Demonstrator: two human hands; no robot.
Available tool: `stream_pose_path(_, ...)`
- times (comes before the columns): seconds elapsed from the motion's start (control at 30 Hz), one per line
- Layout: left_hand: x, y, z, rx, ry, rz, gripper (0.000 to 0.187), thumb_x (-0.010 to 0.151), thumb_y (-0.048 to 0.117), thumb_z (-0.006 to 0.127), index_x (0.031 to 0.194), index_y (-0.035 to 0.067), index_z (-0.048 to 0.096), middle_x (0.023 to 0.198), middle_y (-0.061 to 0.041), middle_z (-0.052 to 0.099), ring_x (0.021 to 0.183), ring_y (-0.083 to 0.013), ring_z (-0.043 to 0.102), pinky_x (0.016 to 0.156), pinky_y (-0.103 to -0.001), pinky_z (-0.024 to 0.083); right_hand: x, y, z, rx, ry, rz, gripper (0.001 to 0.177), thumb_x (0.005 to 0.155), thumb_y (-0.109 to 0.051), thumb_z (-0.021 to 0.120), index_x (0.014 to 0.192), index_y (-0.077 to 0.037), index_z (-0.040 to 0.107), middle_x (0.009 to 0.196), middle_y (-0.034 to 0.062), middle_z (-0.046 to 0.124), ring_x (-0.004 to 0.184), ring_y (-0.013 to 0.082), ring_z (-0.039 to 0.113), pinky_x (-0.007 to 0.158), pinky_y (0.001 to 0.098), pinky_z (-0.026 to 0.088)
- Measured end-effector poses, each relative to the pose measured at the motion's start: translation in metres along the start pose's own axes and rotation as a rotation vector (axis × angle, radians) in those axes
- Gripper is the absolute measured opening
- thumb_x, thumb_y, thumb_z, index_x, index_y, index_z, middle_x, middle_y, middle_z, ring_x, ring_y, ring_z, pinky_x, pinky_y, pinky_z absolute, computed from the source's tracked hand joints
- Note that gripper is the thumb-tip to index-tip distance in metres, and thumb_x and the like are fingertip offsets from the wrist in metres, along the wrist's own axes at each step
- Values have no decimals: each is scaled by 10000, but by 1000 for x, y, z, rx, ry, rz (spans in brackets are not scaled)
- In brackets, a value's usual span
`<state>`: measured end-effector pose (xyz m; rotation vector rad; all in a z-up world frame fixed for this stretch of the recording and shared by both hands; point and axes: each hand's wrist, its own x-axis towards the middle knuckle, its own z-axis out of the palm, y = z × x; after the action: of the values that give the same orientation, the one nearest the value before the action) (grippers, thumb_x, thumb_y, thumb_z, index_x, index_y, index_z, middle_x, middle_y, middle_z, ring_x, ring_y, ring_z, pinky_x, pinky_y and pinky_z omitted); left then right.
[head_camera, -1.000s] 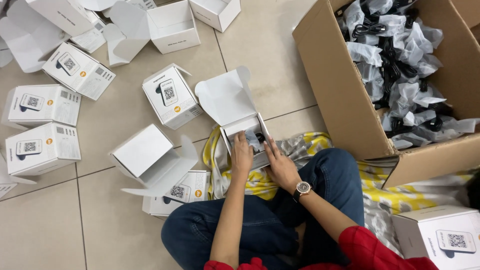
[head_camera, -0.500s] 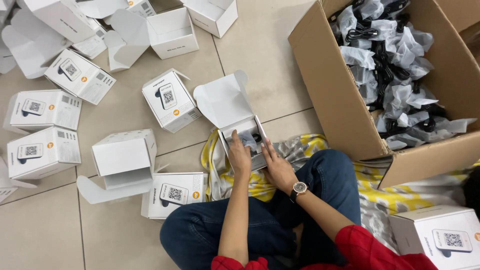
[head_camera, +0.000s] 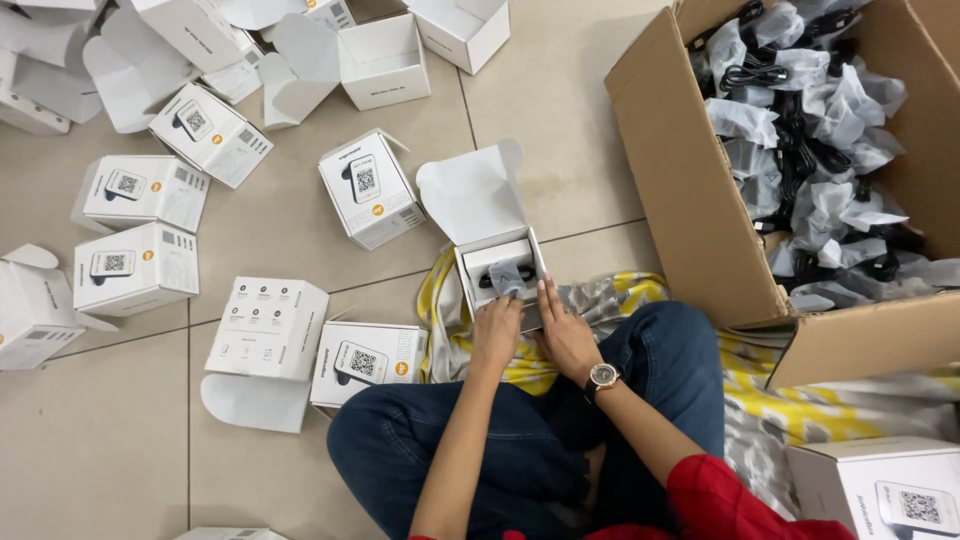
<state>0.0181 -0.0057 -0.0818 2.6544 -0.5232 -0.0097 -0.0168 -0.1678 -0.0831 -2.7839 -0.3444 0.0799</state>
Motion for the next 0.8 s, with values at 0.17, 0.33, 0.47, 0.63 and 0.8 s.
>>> stream_pose_path(0.17,27,-15,-20,-116,-154,5,169,968,156,593,1044,83,725,1040,-160,723,971,-374,686,847,-494,540,-1,-2,1,-8,41,-20,942,880,-340,724,1547,87,214,1672,245,142,1022,336,679,793,418,583)
stream_pose_path(0.33,58,-23,-32,-183,-225,-48,231,952,200,623,1135,101,724,1053,-199,718,1002,-402,670,858,-505,531,0,-1,0,18,88,-34,941,849,-319,744,1532,88,242,1646,273,157,1180,361,602,905,425,554)
stream_pose_path(0.47,83,-46,-18,-162,-296,-133,234,944,252,661,1102,96,734,1059,-199,720,1027,-393,666,862,-504,527,-1,-5,-6,34,127,-61,895,834,-316,751,1507,84,316,1626,227,205,1282,349,526,1020,432,505)
stream_pose_path(0.63,87,-30,-40,-81,-149,-182,302,845,310,760,1003,60,704,951,-183,737,956,-348,694,841,-485,535,-1,-7,-15,67,71,-66,788,849,-285,745,1468,57,396,1645,159,201,1315,325,516,1003,433,510)
stream_pose_path(0.8,71,-36,-27,78,122,31,234,891,322,747,909,90,725,867,-140,702,895,-327,660,878,-472,457,1,-9,-19,83,28,-59,789,864,-261,732,1464,108,375,1657,202,151,1228,343,542,917,421,547)
